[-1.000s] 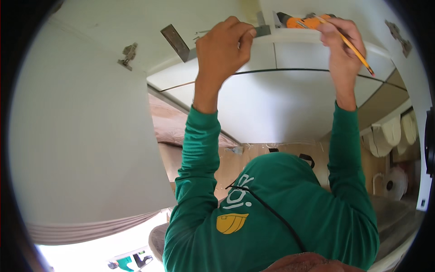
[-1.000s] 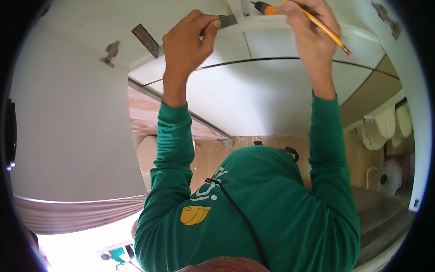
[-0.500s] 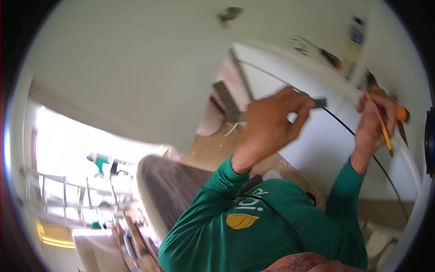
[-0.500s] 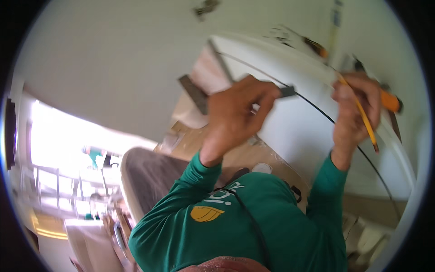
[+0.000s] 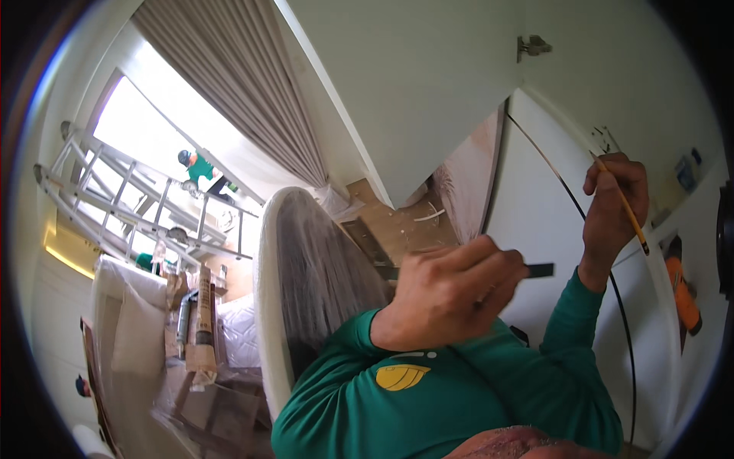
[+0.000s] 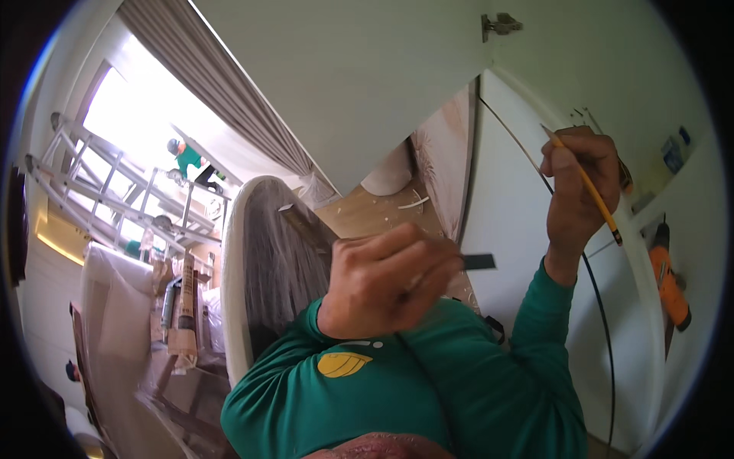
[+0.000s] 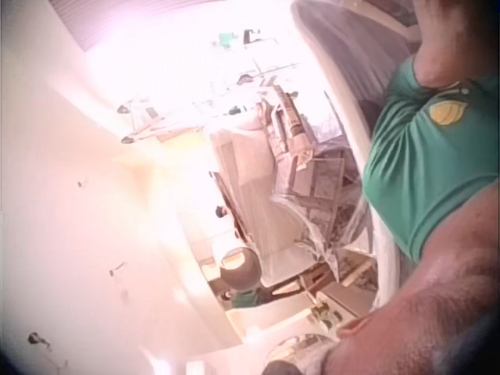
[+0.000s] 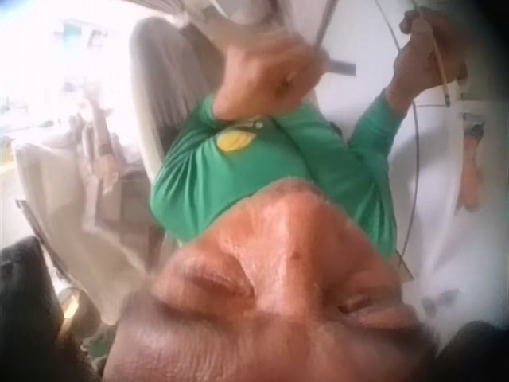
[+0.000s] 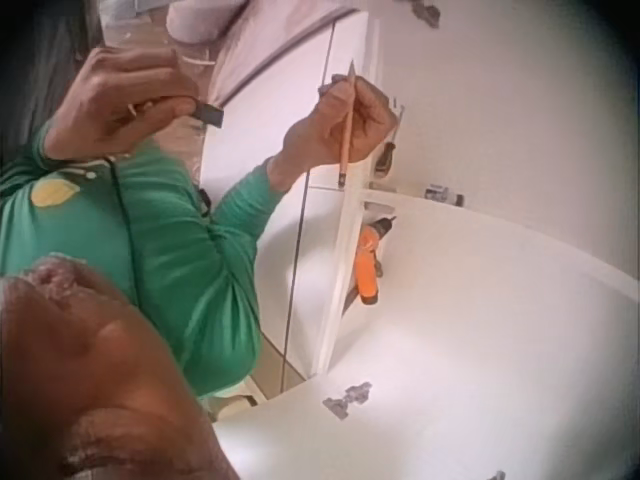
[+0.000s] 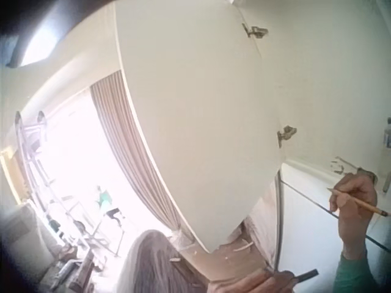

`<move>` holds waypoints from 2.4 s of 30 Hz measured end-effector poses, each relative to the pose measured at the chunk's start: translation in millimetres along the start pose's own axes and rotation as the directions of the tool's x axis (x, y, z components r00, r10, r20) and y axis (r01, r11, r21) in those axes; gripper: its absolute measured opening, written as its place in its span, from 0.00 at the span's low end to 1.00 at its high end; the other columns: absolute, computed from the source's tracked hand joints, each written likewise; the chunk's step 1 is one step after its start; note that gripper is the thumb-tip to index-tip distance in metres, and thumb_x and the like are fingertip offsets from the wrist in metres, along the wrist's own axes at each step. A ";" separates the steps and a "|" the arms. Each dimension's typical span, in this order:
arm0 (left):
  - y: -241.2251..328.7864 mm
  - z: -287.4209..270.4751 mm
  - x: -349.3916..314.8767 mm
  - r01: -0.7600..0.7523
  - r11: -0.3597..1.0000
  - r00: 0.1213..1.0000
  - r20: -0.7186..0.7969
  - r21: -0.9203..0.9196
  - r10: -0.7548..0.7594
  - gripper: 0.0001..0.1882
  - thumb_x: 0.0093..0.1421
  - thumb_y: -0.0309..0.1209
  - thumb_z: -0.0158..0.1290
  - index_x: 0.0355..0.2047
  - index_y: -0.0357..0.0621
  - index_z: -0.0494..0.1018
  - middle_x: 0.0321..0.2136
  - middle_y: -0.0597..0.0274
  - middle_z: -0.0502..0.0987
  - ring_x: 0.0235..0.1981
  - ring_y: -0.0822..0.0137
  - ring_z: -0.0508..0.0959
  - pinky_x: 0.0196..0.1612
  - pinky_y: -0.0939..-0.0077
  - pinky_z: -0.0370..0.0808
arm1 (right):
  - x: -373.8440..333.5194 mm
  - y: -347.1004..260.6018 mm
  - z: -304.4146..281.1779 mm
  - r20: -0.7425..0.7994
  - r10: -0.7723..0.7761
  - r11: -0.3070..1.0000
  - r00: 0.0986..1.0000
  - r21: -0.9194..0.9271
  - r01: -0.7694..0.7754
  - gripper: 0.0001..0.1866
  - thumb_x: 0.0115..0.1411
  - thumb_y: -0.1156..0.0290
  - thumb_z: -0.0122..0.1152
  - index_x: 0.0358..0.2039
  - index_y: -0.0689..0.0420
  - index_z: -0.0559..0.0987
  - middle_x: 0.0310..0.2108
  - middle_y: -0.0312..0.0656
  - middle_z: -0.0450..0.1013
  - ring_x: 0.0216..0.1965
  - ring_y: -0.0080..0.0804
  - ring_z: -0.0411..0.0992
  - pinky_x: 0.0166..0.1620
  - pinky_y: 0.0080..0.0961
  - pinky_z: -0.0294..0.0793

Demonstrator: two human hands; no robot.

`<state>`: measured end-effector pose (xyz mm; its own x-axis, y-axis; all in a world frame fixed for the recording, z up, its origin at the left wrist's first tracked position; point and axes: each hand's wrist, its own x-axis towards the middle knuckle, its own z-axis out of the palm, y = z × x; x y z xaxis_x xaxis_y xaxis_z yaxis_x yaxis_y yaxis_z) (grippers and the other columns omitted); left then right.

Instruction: The person measures a cabinet door using a metal ruler and pencil, then positions a small hinge component and secures it with a screw.

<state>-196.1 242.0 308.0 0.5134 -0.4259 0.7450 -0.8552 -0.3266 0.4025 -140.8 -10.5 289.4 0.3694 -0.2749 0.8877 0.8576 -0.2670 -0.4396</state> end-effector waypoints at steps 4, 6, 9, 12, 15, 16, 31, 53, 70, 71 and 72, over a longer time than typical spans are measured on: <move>-4.7 -2.3 -7.1 0.307 0.927 0.950 -0.131 0.217 -0.284 0.02 0.60 0.26 0.61 0.34 0.45 0.82 0.25 0.64 0.77 0.18 0.66 0.77 0.22 0.69 0.72 | -2.0 24.3 6.4 0.093 0.098 0.984 0.991 0.143 -0.111 0.03 0.65 0.80 0.56 0.39 0.62 0.74 0.32 0.43 0.75 0.28 0.19 0.69 0.32 0.17 0.72; -6.9 -8.7 -13.1 0.418 0.837 0.907 -0.208 0.352 -0.366 0.02 0.61 0.28 0.61 0.34 0.47 0.82 0.25 0.64 0.77 0.18 0.64 0.78 0.23 0.68 0.73 | -8.8 35.7 9.5 0.133 0.146 0.962 0.980 0.210 -0.172 0.03 0.65 0.81 0.55 0.39 0.63 0.74 0.32 0.43 0.75 0.29 0.19 0.69 0.33 0.17 0.71; -10.8 -22.1 -20.4 0.473 0.719 0.881 -0.272 0.510 -0.386 0.03 0.62 0.29 0.60 0.34 0.44 0.82 0.25 0.62 0.78 0.18 0.64 0.77 0.23 0.68 0.71 | -21.9 47.5 12.8 0.223 0.216 0.901 0.951 0.329 -0.282 0.04 0.65 0.80 0.57 0.40 0.64 0.74 0.32 0.42 0.75 0.30 0.19 0.70 0.35 0.16 0.71; -12.9 -32.5 -22.6 0.450 0.617 0.891 -0.280 0.645 -0.358 0.05 0.63 0.29 0.59 0.35 0.43 0.82 0.24 0.60 0.78 0.19 0.64 0.76 0.24 0.70 0.70 | -39.2 47.9 8.7 0.280 0.309 0.851 0.909 0.345 -0.395 0.06 0.64 0.83 0.58 0.41 0.64 0.74 0.35 0.41 0.76 0.32 0.19 0.70 0.38 0.16 0.71; -14.3 -37.4 -20.4 0.428 0.517 0.897 -0.276 0.742 -0.346 0.05 0.64 0.33 0.59 0.34 0.49 0.82 0.26 0.66 0.79 0.18 0.61 0.78 0.22 0.69 0.71 | -51.0 47.2 0.1 0.330 0.297 0.832 0.896 0.371 -0.413 0.07 0.64 0.84 0.59 0.41 0.64 0.74 0.36 0.40 0.75 0.33 0.18 0.71 0.40 0.16 0.73; -15.2 -38.0 -19.6 0.410 0.513 0.906 -0.271 0.754 -0.326 0.05 0.65 0.34 0.59 0.33 0.49 0.82 0.26 0.66 0.79 0.18 0.61 0.78 0.22 0.69 0.71 | -54.9 46.3 -2.4 0.352 0.290 0.822 0.890 0.384 -0.420 0.07 0.64 0.84 0.59 0.41 0.64 0.74 0.36 0.40 0.75 0.34 0.18 0.71 0.40 0.16 0.73; -38.1 -38.3 -23.9 0.354 0.482 0.931 -0.254 0.801 -0.261 0.05 0.65 0.34 0.59 0.33 0.51 0.82 0.26 0.69 0.80 0.19 0.63 0.79 0.22 0.70 0.72 | -69.8 41.8 -0.2 0.486 0.346 0.778 0.803 0.330 -0.534 0.05 0.63 0.81 0.61 0.39 0.62 0.75 0.34 0.35 0.74 0.33 0.14 0.71 0.38 0.14 0.72; -60.1 -42.3 -29.9 0.361 0.433 0.922 -0.247 0.826 -0.298 0.14 0.66 0.36 0.57 0.49 0.47 0.82 0.33 0.60 0.85 0.21 0.64 0.79 0.29 0.68 0.75 | -68.6 46.7 19.7 0.536 0.324 0.767 0.780 0.334 -0.548 0.04 0.63 0.81 0.62 0.38 0.61 0.76 0.32 0.32 0.72 0.31 0.13 0.68 0.36 0.14 0.70; -60.1 -45.1 -27.4 0.413 0.461 0.902 -0.281 0.786 -0.329 0.15 0.65 0.37 0.58 0.47 0.46 0.84 0.26 0.63 0.82 0.19 0.66 0.77 0.26 0.70 0.72 | -63.9 56.9 100.4 0.610 0.165 0.780 0.775 0.401 -0.481 0.04 0.63 0.78 0.63 0.36 0.60 0.75 0.28 0.33 0.74 0.28 0.15 0.67 0.30 0.17 0.66; -60.1 -45.0 -27.5 0.416 0.462 0.900 -0.282 0.783 -0.332 0.15 0.65 0.37 0.58 0.47 0.46 0.84 0.26 0.63 0.82 0.19 0.66 0.77 0.26 0.70 0.72 | -64.0 58.7 103.9 0.612 0.167 0.783 0.773 0.394 -0.481 0.04 0.63 0.78 0.64 0.36 0.61 0.75 0.28 0.33 0.74 0.28 0.15 0.68 0.30 0.17 0.66; -60.0 -44.8 -27.6 0.414 0.457 0.900 -0.280 0.787 -0.333 0.15 0.65 0.37 0.58 0.47 0.46 0.84 0.26 0.63 0.82 0.19 0.66 0.77 0.26 0.70 0.72 | -64.5 60.6 107.5 0.618 0.174 0.783 0.767 0.386 -0.488 0.05 0.63 0.77 0.64 0.36 0.61 0.76 0.28 0.33 0.74 0.28 0.15 0.68 0.30 0.17 0.66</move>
<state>-162.2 311.2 287.1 0.7271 -0.0385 0.6855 -0.1219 -0.9898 0.0737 -74.2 90.3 220.2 0.6535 0.3135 0.6890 0.6291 0.2812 -0.7246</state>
